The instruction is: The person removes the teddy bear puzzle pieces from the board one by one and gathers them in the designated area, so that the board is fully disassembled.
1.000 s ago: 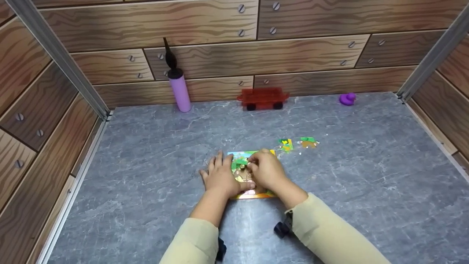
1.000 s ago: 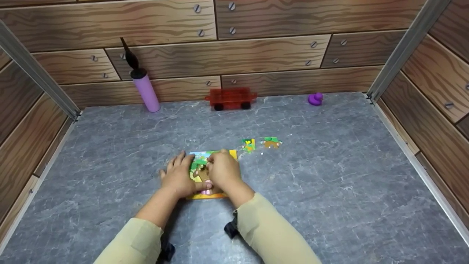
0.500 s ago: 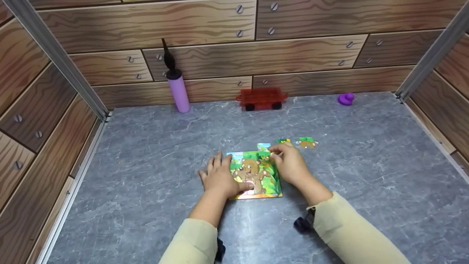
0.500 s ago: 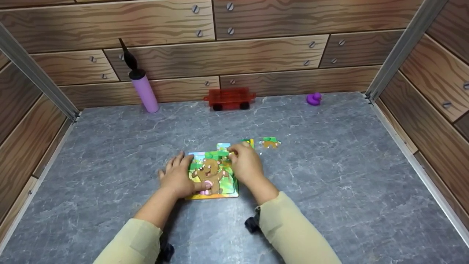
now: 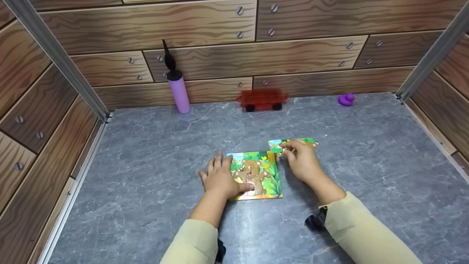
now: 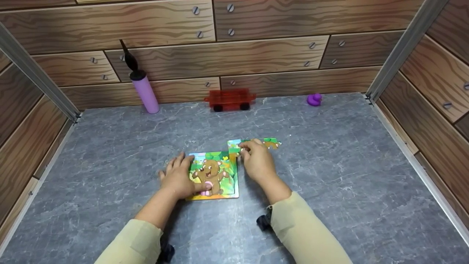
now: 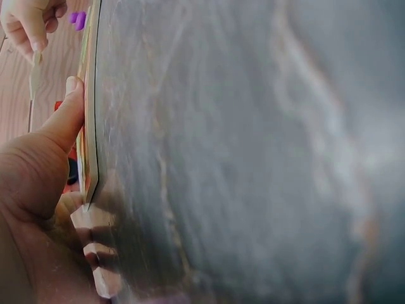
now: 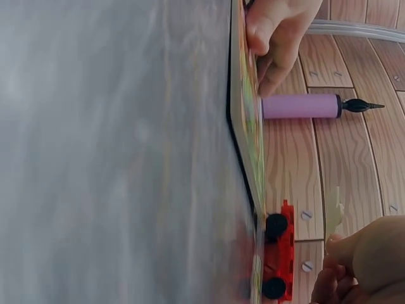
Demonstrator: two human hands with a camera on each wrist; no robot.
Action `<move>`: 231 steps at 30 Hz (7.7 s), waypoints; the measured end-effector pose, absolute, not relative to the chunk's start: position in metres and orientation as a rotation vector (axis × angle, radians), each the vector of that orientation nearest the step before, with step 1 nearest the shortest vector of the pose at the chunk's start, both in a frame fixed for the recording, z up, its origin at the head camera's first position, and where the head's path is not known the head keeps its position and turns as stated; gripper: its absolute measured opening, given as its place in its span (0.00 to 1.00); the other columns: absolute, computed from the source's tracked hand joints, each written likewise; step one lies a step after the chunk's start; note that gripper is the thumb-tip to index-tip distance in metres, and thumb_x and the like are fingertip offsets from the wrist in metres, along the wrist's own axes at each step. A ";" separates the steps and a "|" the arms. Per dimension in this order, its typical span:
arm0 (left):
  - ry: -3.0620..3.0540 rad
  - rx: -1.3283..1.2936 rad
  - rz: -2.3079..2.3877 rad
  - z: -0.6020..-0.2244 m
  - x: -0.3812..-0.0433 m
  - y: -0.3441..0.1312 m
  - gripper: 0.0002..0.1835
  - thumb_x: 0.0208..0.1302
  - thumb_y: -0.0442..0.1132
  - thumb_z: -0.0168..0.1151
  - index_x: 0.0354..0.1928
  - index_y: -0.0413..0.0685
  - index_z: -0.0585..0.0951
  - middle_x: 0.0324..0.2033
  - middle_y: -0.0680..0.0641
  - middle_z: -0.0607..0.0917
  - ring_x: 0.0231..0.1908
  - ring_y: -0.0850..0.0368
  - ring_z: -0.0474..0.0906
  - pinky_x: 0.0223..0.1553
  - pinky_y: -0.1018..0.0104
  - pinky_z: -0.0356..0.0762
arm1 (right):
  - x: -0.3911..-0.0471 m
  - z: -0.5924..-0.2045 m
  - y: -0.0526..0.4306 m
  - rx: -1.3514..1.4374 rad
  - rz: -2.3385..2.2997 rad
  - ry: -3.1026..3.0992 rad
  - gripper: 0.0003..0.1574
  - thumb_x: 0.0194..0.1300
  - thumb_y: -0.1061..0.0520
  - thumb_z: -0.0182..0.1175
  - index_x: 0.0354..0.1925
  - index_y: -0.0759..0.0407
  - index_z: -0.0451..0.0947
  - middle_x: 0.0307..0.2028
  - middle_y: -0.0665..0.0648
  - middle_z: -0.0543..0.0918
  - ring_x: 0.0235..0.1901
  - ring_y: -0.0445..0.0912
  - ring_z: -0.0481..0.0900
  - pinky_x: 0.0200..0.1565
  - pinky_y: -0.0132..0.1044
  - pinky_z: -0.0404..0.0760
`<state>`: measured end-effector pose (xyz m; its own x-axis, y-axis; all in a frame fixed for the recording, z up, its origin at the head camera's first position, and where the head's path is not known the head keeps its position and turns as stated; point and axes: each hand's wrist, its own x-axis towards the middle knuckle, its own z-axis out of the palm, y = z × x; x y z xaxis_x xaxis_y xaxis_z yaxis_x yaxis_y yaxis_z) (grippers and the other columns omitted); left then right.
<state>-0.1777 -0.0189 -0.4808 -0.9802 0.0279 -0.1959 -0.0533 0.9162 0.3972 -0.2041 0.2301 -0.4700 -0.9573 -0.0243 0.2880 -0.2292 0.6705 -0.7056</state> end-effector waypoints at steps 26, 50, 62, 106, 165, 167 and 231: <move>2.876 -0.007 0.631 -0.480 -0.177 -0.020 0.66 0.43 0.76 0.79 0.82 0.58 0.64 0.84 0.42 0.53 0.82 0.38 0.46 0.74 0.23 0.41 | -0.219 -0.459 0.296 0.100 1.057 -2.538 0.11 0.70 0.72 0.61 0.48 0.73 0.86 0.39 0.67 0.84 0.38 0.55 0.78 0.40 0.34 0.73; 2.869 -0.020 0.634 -0.485 -0.180 -0.022 0.68 0.41 0.78 0.77 0.83 0.59 0.63 0.84 0.44 0.52 0.82 0.39 0.45 0.75 0.24 0.41 | -0.229 -0.472 0.354 -0.029 0.991 -2.547 0.12 0.72 0.71 0.60 0.50 0.74 0.85 0.44 0.72 0.84 0.38 0.56 0.79 0.37 0.25 0.69; 2.875 -0.015 0.635 -0.485 -0.179 -0.022 0.67 0.41 0.79 0.78 0.83 0.59 0.64 0.84 0.44 0.53 0.82 0.39 0.46 0.75 0.24 0.42 | -0.235 -0.478 0.374 -0.109 0.969 -2.692 0.15 0.75 0.68 0.57 0.54 0.75 0.83 0.46 0.74 0.83 0.45 0.60 0.79 0.47 0.49 0.75; 2.855 -0.010 0.645 -0.486 -0.181 -0.022 0.66 0.43 0.78 0.78 0.83 0.59 0.63 0.84 0.43 0.51 0.82 0.39 0.45 0.75 0.24 0.41 | -0.240 -0.478 0.388 -0.139 1.006 -2.862 0.22 0.72 0.69 0.56 0.61 0.77 0.77 0.42 0.71 0.82 0.43 0.59 0.78 0.43 0.44 0.75; 2.859 -0.004 0.626 -0.484 -0.182 -0.022 0.67 0.42 0.78 0.77 0.83 0.60 0.63 0.84 0.44 0.51 0.82 0.39 0.44 0.75 0.24 0.41 | -0.187 -0.472 0.226 0.441 1.516 -2.986 0.34 0.63 0.64 0.75 0.62 0.80 0.77 0.35 0.57 0.79 0.31 0.44 0.73 0.30 0.30 0.74; 2.855 -0.008 0.619 -0.484 -0.182 -0.022 0.67 0.42 0.79 0.77 0.83 0.60 0.62 0.85 0.44 0.50 0.82 0.39 0.44 0.75 0.25 0.40 | -0.186 -0.472 0.226 0.444 1.495 -2.997 0.33 0.62 0.64 0.76 0.61 0.79 0.78 0.34 0.57 0.79 0.31 0.44 0.73 0.30 0.31 0.74; 2.752 0.467 0.744 -0.478 -0.172 -0.017 0.38 0.61 0.64 0.75 0.74 0.71 0.76 0.84 0.51 0.55 0.83 0.41 0.42 0.75 0.24 0.34 | -0.181 -0.478 0.216 0.296 1.375 -3.019 0.27 0.59 0.67 0.76 0.55 0.69 0.80 0.38 0.58 0.78 0.40 0.51 0.75 0.45 0.46 0.77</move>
<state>-0.1722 -0.0168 -0.4782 -0.9167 0.3676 -0.1564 0.2388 0.8181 0.5231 -0.1812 0.2165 -0.4783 -0.9665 -0.2374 -0.0973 -0.0824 0.6462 -0.7587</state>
